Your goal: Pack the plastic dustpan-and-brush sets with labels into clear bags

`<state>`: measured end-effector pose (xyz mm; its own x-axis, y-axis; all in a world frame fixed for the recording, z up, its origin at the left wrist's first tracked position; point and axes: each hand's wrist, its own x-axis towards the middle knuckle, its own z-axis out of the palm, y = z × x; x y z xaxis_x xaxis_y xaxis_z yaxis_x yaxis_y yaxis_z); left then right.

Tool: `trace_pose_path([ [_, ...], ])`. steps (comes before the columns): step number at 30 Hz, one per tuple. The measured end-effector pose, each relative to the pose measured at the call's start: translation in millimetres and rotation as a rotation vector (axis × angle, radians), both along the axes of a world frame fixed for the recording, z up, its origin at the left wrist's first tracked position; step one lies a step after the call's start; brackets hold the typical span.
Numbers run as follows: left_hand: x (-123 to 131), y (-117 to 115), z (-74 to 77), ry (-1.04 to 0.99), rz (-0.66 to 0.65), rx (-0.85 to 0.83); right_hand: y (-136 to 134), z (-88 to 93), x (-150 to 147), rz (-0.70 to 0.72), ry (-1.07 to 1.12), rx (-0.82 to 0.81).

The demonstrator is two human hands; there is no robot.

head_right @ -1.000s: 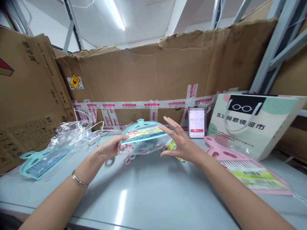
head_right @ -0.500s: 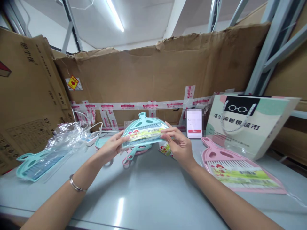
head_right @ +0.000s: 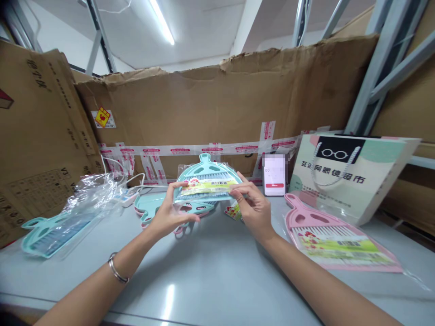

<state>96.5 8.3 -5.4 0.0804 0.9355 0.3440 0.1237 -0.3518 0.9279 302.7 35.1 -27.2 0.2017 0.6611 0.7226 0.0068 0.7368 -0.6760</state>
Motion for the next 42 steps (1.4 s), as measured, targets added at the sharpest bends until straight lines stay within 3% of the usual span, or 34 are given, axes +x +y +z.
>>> trace_pose_path([
  [4,8.6,4.7,-7.6,-0.107,0.139,0.002,-3.7,-3.4,-4.9,0.011,-0.036,0.014],
  [9,12.9,8.3,-19.2,-0.229,0.121,0.009,-2.9,-8.6,-15.8,0.012,0.176,-0.05],
  [13,11.6,10.2,-22.6,-0.275,0.11,0.006,2.1,-10.6,-16.2,0.128,0.274,-0.123],
  [19,2.5,19.4,-26.8,-0.255,0.194,0.094,13.2,-15.0,-4.8,0.2,0.17,-0.278],
  [30,5.5,15.6,-27.8,-0.129,0.316,0.119,13.9,-16.7,-14.2,0.158,0.327,-0.421],
  [34,0.5,18.8,-25.5,-0.246,0.194,0.096,19.7,-19.3,-9.7,0.178,0.367,-0.482],
  [37,-12.9,30.8,-27.0,-0.344,0.019,-0.031,28.0,-22.8,0.1,0.362,0.255,-0.642],
  [40,-26.4,43.3,-32.4,-0.275,-0.125,-0.172,35.6,-28.3,9.6,0.532,0.06,-0.71],
  [42,-31.3,47.8,-36.3,-0.217,-0.161,-0.239,38.2,-32.0,13.0,0.51,-0.011,-0.733],
])
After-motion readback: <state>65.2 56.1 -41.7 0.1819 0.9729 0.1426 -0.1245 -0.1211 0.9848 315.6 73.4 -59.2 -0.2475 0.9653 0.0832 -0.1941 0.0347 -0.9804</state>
